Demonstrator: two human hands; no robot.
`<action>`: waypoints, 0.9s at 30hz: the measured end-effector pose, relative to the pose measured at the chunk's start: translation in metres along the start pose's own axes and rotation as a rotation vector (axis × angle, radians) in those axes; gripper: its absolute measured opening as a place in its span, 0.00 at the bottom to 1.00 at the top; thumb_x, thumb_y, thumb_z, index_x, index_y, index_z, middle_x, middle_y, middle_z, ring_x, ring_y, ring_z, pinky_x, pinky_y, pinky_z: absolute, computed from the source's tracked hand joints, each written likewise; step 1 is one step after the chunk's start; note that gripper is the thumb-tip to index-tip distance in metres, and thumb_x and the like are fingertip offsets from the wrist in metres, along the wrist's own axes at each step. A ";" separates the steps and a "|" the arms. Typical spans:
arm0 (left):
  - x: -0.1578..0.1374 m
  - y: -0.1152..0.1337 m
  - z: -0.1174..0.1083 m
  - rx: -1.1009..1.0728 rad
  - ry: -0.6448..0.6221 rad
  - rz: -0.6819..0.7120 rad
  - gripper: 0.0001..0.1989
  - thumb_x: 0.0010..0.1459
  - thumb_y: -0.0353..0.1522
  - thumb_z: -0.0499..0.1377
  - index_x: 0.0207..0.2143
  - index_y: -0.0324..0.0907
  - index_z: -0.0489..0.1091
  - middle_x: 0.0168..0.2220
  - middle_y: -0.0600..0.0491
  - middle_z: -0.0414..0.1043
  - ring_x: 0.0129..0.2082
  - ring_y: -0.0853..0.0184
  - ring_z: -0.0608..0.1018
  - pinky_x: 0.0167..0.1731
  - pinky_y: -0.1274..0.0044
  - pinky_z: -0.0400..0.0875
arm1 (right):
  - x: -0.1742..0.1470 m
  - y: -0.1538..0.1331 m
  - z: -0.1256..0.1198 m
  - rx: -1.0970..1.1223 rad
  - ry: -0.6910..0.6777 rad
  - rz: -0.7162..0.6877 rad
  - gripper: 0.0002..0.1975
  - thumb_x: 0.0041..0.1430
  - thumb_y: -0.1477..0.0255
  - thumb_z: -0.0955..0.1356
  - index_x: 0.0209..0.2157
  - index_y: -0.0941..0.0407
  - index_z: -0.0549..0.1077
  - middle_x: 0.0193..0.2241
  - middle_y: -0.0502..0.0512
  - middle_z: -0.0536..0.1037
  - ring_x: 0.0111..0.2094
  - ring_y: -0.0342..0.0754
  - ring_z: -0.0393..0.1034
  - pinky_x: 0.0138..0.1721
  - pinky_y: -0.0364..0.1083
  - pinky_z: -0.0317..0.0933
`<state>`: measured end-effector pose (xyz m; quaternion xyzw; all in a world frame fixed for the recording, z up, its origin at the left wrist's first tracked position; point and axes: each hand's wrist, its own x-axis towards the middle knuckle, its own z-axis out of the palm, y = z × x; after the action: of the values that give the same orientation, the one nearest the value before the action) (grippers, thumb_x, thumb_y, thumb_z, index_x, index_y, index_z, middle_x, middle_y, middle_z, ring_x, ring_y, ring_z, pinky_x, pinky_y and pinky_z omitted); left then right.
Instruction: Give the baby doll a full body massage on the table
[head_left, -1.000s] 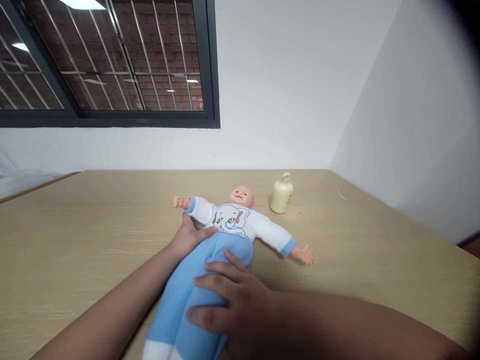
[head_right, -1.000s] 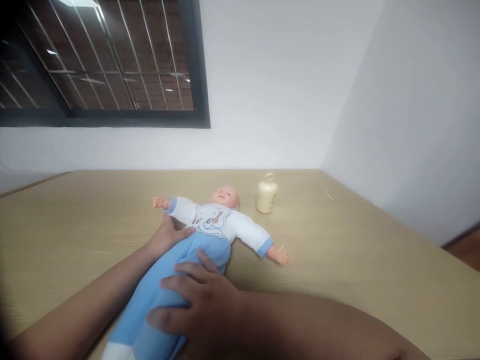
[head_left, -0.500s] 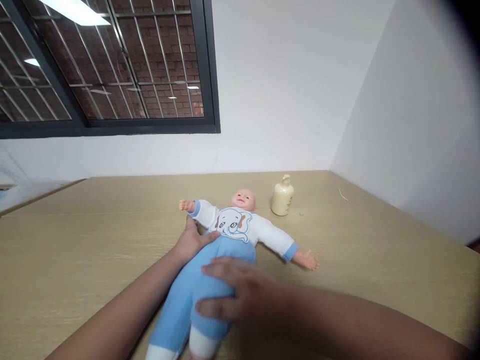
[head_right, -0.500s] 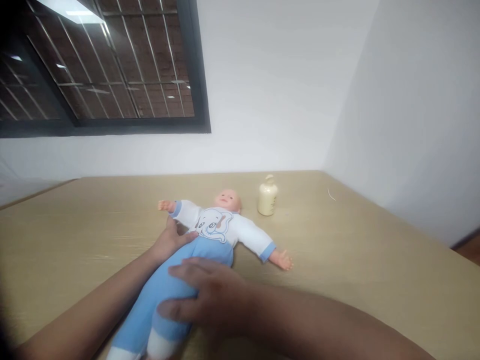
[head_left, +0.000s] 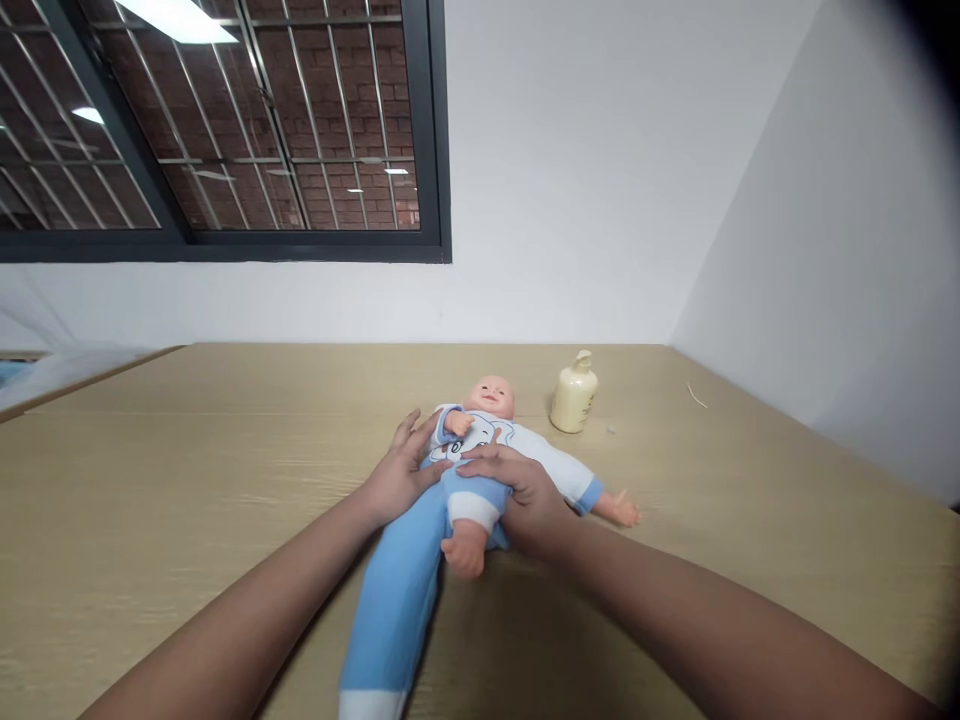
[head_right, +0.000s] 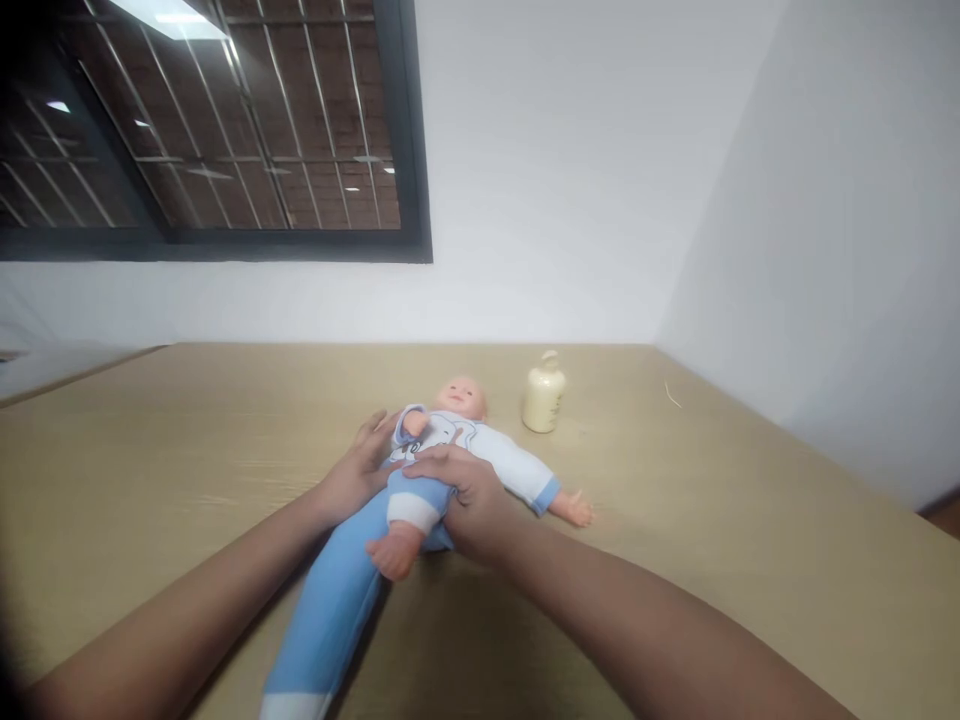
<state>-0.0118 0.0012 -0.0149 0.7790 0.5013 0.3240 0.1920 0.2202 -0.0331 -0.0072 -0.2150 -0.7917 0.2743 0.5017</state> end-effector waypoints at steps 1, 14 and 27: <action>0.000 0.001 0.000 -0.018 -0.009 -0.011 0.36 0.62 0.45 0.57 0.69 0.51 0.50 0.71 0.50 0.45 0.72 0.50 0.39 0.66 0.54 0.50 | 0.000 -0.001 -0.001 -0.014 -0.008 -0.012 0.23 0.57 0.84 0.64 0.48 0.48 0.77 0.50 0.53 0.75 0.52 0.48 0.71 0.54 0.49 0.65; -0.004 -0.001 0.002 -0.414 0.207 -0.285 0.52 0.48 0.43 0.71 0.65 0.43 0.41 0.62 0.36 0.63 0.62 0.51 0.68 0.61 0.58 0.61 | -0.034 -0.044 0.017 -0.342 -0.380 -0.427 0.18 0.60 0.65 0.66 0.52 0.44 0.72 0.56 0.52 0.72 0.60 0.51 0.64 0.66 0.57 0.47; -0.004 0.003 0.003 -0.470 0.266 -0.343 0.53 0.44 0.42 0.73 0.64 0.45 0.44 0.60 0.38 0.66 0.60 0.50 0.71 0.59 0.57 0.63 | -0.053 -0.045 0.042 -0.718 -0.403 -0.578 0.12 0.65 0.56 0.63 0.48 0.36 0.73 0.57 0.47 0.72 0.59 0.58 0.62 0.64 0.69 0.47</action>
<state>-0.0089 -0.0038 -0.0162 0.5683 0.5573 0.4931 0.3511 0.2005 -0.1091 -0.0283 -0.0890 -0.9444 -0.1296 0.2888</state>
